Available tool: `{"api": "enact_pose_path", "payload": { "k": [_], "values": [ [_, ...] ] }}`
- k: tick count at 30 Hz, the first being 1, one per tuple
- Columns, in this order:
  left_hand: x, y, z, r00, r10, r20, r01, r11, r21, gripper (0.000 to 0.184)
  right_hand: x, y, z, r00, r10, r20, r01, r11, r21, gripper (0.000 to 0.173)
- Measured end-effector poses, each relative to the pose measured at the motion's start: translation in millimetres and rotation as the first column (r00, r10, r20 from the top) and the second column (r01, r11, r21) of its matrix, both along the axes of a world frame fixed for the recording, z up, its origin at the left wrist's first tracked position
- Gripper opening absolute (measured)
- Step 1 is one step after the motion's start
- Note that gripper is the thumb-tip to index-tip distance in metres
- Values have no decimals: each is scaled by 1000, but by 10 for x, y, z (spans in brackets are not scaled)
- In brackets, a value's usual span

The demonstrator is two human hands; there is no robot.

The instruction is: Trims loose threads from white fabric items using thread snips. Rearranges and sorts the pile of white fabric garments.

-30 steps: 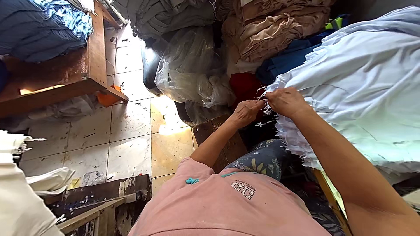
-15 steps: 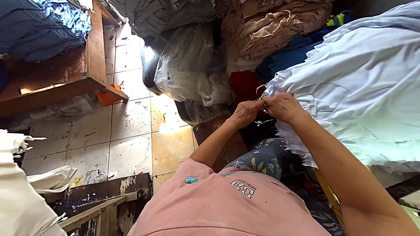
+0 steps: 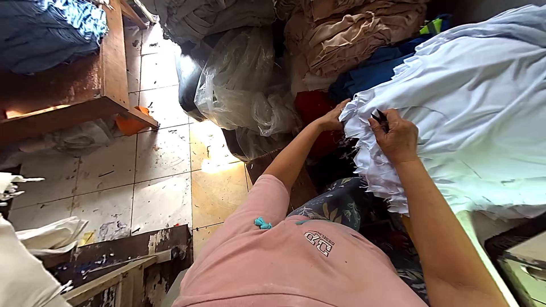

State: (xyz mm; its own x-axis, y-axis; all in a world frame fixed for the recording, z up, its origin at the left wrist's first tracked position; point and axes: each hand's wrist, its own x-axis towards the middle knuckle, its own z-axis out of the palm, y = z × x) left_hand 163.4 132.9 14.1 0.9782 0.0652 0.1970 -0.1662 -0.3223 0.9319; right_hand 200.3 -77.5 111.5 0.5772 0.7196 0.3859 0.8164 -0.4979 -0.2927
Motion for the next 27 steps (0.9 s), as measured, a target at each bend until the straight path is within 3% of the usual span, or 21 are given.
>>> {"api": "enact_pose_path", "payload": {
  "k": [3, 5, 8, 13, 19, 23, 27],
  "values": [
    [21, -225, 98, 999, 32, 1, -32, 999, 31, 42, 7, -6, -15, 1000, -2, -3, 2, 999, 32, 44],
    [55, -298, 13, 996, 93, -9, -93, 992, -84, 32, 10, -16, -23, 1000, -5, -14, 6, 999, 49, 44],
    [11, -213, -72, 993, 111, -30, -112, 993, -33, 32, 25, -26, -44, 1000, 5, -4, -4, 997, 76, 44],
    [-344, 52, 47, 964, 1, -266, 18, 998, 67, 28, 29, -34, -55, 1000, 11, -7, -11, 997, 72, 45],
    [-702, 103, 161, 938, -219, -267, 125, 936, -330, 33, -71, 9, 24, 999, 38, 0, -38, 999, -24, 46],
    [-805, 158, 223, 922, -300, -245, 184, 896, -404, 35, -335, 153, 62, 990, 138, 12, -135, 981, -141, 37],
    [-854, 221, 239, 921, -315, -229, 193, 879, -436, 34, -523, 322, -141, 985, 159, 71, -140, 965, -220, 29]
  ]
}}
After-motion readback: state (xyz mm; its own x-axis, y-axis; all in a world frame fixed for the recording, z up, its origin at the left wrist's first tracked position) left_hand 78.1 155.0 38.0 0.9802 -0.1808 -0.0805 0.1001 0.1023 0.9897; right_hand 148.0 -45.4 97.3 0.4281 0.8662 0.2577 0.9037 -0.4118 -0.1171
